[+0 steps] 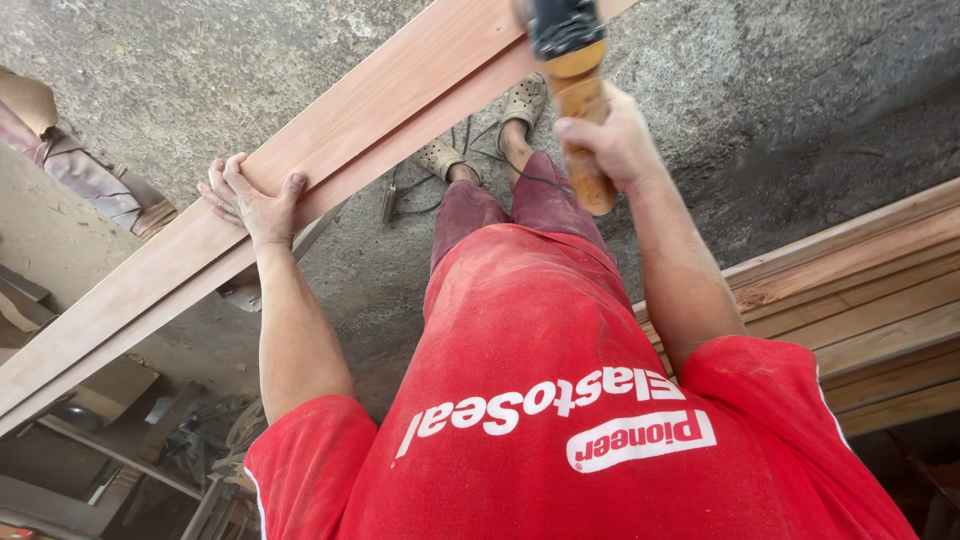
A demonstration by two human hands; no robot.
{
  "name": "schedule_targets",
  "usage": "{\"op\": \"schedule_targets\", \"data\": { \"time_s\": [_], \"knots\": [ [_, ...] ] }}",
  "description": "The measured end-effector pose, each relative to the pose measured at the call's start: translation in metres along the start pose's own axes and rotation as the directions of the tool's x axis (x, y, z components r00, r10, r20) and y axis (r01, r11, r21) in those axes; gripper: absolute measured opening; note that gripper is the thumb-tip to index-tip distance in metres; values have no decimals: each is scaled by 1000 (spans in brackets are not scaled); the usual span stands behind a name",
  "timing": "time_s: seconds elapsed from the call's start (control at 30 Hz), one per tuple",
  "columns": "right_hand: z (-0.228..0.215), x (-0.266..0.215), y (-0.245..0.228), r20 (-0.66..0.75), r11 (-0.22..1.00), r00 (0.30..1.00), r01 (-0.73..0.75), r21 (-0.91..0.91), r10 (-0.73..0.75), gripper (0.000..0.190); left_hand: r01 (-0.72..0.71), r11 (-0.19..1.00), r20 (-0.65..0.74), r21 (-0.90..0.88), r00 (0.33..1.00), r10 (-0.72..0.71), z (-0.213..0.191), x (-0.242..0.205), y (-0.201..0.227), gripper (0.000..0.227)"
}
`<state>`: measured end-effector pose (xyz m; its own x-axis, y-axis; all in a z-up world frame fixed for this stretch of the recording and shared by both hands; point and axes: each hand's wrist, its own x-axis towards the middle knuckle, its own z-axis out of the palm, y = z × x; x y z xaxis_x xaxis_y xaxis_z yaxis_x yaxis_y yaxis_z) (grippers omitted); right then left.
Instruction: The person uses an electric sander to smooth the surface of a long wooden plank resting on a workbench. They move the sander back and forth along the plank's length, repositioning the wood as needed to cover different sections.
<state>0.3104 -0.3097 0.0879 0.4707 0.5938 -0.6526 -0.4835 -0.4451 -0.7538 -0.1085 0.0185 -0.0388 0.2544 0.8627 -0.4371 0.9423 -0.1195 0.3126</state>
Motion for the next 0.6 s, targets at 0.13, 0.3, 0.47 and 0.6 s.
{"op": "schedule_targets", "data": {
  "time_s": [0.13,0.3,0.47,0.6],
  "knots": [
    [-38,-7,-12,-98,994,994,53,100,-43,41,-14,1000,-16,-1,1000,14,1,5,-2,103],
    [-40,-7,-3,-100,998,994,53,35,-49,43,14,1000,0,1,1000,-14,0,1,-2,102],
    [-32,-11,7,-49,990,999,21,142,-14,43,32,999,11,14,999,-32,-2,4,2,102],
    [-49,-11,-6,-125,981,992,-7,193,31,44,15,1000,-5,3,1000,-15,1,3,-1,103]
  ]
}}
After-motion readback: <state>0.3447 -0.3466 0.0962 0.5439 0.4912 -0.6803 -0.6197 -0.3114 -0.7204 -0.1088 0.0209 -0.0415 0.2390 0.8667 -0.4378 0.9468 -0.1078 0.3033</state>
